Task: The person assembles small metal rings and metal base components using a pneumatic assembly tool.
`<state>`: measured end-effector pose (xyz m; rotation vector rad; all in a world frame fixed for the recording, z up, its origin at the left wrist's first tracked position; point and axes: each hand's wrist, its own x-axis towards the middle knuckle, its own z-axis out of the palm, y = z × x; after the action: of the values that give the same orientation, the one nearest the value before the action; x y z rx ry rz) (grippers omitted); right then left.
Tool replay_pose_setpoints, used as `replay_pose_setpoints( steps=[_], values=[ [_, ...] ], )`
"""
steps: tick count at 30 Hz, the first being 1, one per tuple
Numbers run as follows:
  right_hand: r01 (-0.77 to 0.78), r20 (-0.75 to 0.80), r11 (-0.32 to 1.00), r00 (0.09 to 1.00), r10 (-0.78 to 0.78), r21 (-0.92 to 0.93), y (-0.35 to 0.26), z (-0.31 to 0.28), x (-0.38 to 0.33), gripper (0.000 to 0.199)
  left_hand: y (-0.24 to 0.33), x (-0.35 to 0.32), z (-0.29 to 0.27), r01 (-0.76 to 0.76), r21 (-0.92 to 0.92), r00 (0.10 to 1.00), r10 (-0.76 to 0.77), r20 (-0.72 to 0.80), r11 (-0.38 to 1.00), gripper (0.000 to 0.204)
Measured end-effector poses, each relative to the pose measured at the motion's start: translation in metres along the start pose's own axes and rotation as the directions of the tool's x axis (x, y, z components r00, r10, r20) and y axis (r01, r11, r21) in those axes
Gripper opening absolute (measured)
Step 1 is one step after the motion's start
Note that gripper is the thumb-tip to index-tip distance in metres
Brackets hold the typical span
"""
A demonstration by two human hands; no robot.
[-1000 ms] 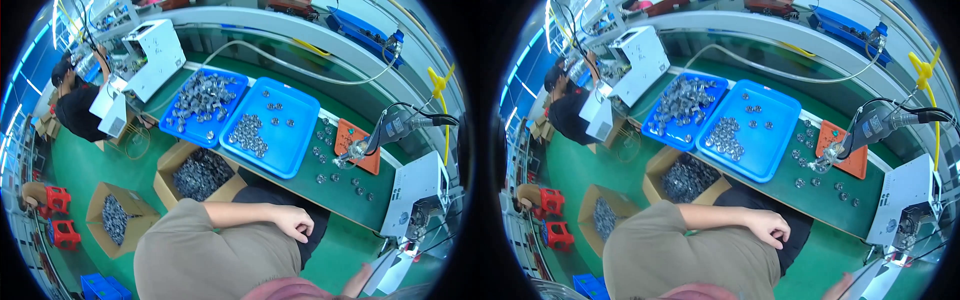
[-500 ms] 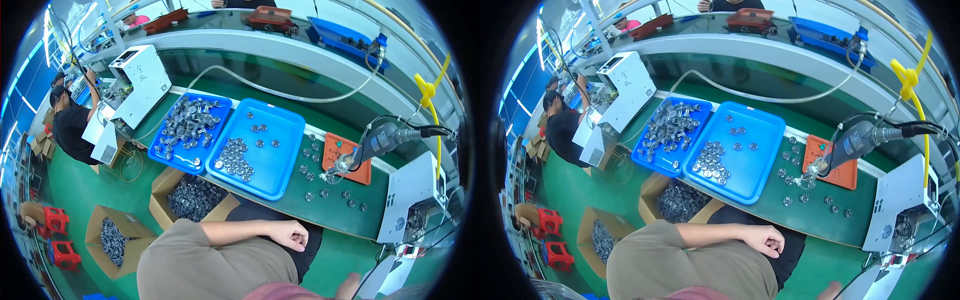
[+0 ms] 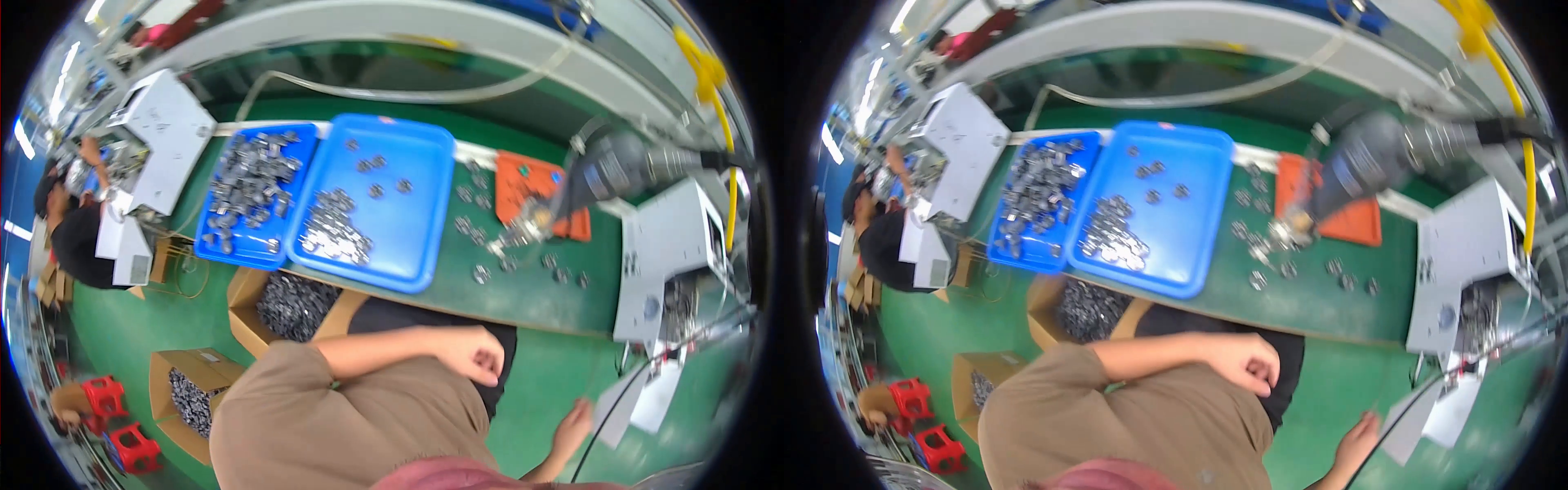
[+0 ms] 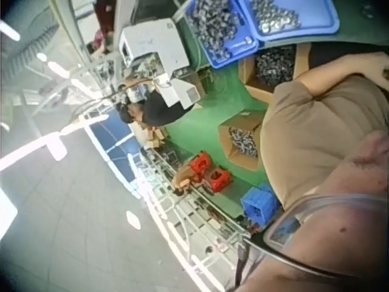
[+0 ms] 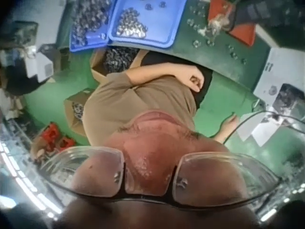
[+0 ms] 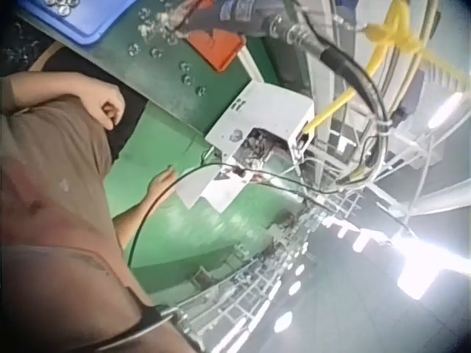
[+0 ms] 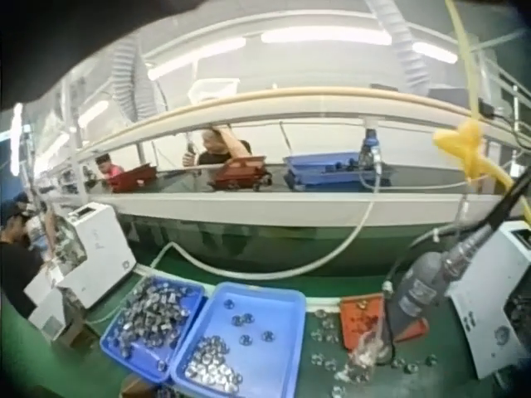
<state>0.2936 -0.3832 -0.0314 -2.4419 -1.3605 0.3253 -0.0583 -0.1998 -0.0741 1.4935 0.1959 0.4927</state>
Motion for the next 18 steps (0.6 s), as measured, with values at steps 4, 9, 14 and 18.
replay_pose_setpoints(
  steps=[4, 9, 14, 18],
  values=[
    [0.0, -0.656, 0.995, 0.752, 0.064, 0.097, -0.058, -0.048, -0.014, 0.029, 0.01, 0.012, -0.001, -0.035, 0.093, 0.999, 0.031, 0.043, 0.995, 0.024],
    [0.478, 0.426, 0.664, 0.868, -0.256, -0.575, 0.258, 0.226, -0.065, 0.028, 0.015, 0.014, 0.017, -0.134, -0.011, 0.977, 0.133, 0.167, 0.991, 0.025],
    [-0.03, -0.008, 0.998, 1.0, 0.03, -0.058, 0.024, 0.064, -0.028, 0.03, 0.006, 0.008, 0.004, 0.101, -0.08, 0.992, -0.094, 0.084, 0.992, 0.021],
    [-0.076, -0.37, 0.997, 0.927, 0.065, -0.015, -0.087, -0.054, -0.029, 0.029, 0.003, 0.025, 0.008, 0.054, -0.083, 0.987, -0.041, 0.154, 0.995, 0.021]
  ],
)
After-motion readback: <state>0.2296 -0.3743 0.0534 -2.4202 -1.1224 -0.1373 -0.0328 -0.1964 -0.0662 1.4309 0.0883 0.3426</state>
